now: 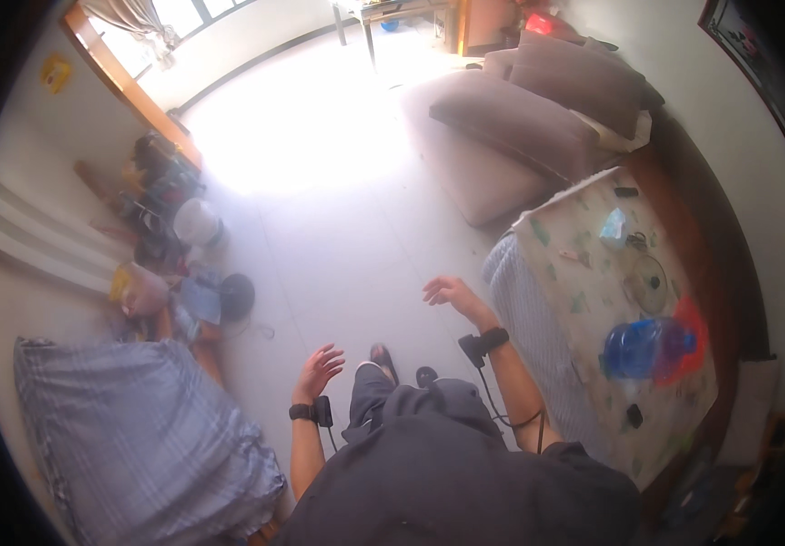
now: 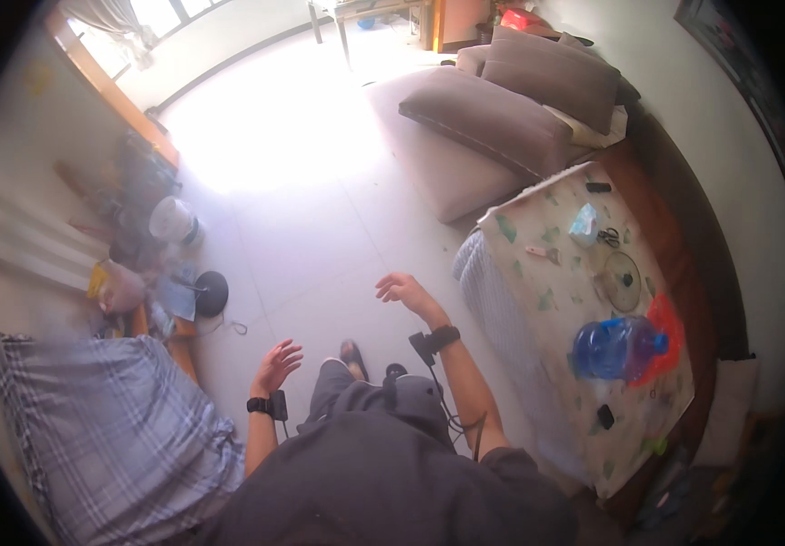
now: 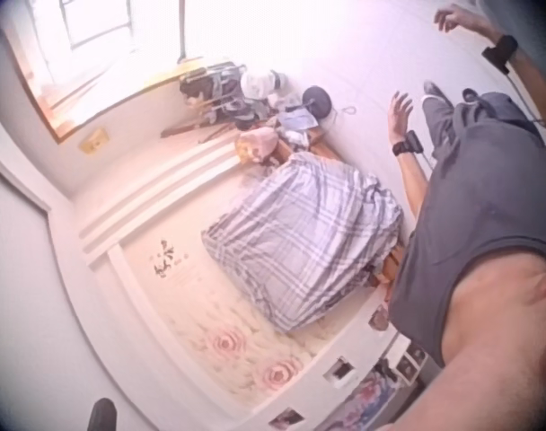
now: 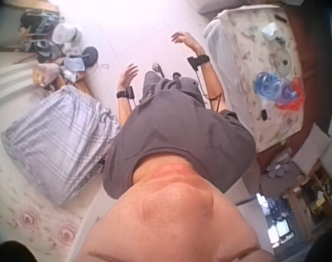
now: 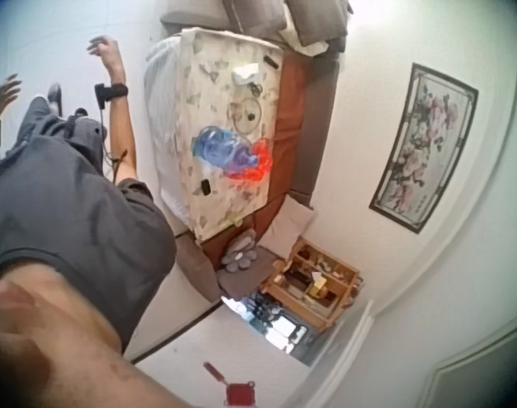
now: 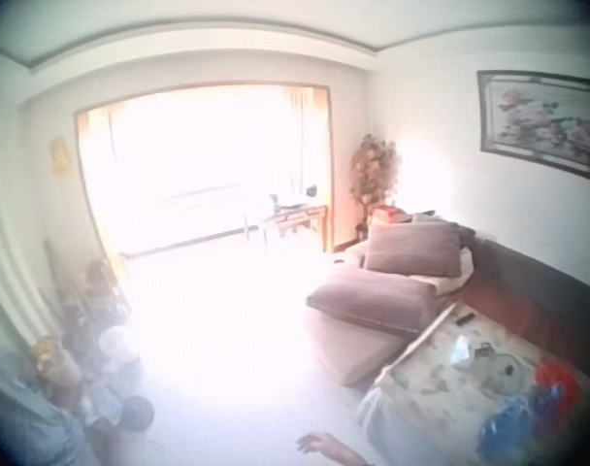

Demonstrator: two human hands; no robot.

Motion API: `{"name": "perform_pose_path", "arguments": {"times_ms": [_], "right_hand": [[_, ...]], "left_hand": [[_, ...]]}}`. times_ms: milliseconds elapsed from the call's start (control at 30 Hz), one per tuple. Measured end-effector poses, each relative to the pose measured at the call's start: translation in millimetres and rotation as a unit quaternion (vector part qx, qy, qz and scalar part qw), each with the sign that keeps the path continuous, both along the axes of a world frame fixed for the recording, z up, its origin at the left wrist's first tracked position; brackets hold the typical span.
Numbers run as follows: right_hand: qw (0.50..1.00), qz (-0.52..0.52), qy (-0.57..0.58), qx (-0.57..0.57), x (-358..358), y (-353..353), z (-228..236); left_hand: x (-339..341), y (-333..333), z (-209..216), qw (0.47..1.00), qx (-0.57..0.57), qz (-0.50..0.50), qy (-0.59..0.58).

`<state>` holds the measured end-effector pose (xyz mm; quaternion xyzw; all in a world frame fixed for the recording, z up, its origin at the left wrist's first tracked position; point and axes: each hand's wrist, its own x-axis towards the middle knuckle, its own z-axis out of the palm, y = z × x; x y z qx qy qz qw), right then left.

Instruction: Arranging pillows and placing a bamboo mat on a sofa.

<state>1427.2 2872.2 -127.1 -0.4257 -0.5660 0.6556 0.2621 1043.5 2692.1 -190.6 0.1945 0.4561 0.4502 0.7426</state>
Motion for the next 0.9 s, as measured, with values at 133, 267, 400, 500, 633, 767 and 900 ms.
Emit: {"name": "perform_pose_path", "arguments": {"times_ms": [133,267,400,500,633,767,900], "right_hand": [[0.998,-0.015,0.032,-0.059,-29,44,-18],[0.973,-0.139,-0.036,-0.179,-34,74,-34],[0.968,-0.200,-0.047,-0.142,-21,122,-15],[0.946,-0.303,0.033,-0.106,-20,169,-12],[0.935,-0.338,0.067,-0.086,-19,231,-15],[0.936,-0.318,0.030,-0.148,-10,277,-53],[0.937,-0.288,0.021,-0.197,-18,357,-70]], "left_hand": [[-52,51,-31,0.999,-0.037,0.017,-0.037],[-78,155,-48,0.997,-0.050,0.003,-0.057],[-68,298,-25,0.989,-0.006,-0.149,-0.015],[-68,396,-14,0.948,0.042,-0.303,0.082],[-26,514,26,0.905,0.107,-0.373,0.176],[24,578,47,0.958,0.161,-0.236,-0.033],[-3,630,17,0.949,0.079,-0.302,0.052]]}}
